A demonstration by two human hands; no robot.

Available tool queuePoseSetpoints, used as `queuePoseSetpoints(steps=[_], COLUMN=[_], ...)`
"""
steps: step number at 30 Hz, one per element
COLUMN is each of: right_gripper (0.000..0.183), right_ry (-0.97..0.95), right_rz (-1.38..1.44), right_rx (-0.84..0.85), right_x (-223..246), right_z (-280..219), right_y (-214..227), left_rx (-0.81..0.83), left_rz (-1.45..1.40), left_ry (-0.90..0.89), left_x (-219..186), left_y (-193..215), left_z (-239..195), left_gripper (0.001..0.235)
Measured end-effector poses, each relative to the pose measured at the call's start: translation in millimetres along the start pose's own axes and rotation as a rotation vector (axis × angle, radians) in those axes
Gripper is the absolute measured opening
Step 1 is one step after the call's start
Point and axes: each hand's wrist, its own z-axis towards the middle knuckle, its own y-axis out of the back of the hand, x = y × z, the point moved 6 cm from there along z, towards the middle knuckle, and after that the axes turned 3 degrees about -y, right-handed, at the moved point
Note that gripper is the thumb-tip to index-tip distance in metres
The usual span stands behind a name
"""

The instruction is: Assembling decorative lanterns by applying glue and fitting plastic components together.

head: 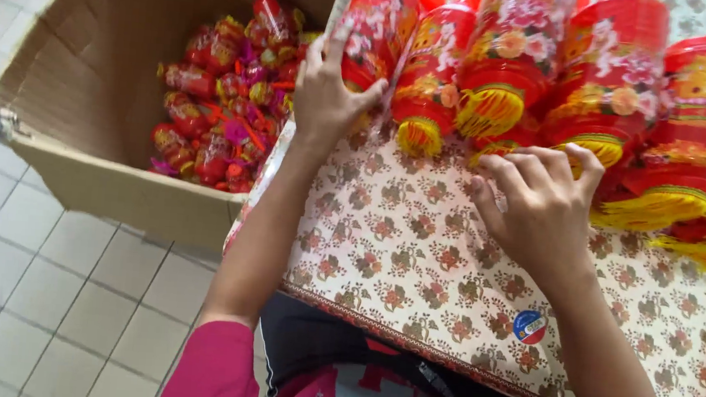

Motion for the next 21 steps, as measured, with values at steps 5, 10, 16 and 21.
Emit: queuePoseSetpoints(steps=[5,10,16,21], right_gripper=[0.014,0.017,0.050,0.074], right_ry=[0.055,0.164,0.307,0.153], right_rz=[0.031,0.085,-0.188,-0.253], right_rx=[-0.023,-0.096,-0.177,0.122], right_x=[9,29,53,45], right_z=[3,8,56,84], right_y=[-6,-4,-56,-105], left_rx=[0.043,0.052,0.088,0.088], left_rz=[-0.089,-0.701,-0.982,-1.011], left_ry=[0.062,-0.209,-0.256,-0.121], left_x=[-6,-13,18,41], left_y=[81,139,116,109], left_z=[-16,-47,-50,-57], left_gripper=[0.083,0.054,0.055,0.054])
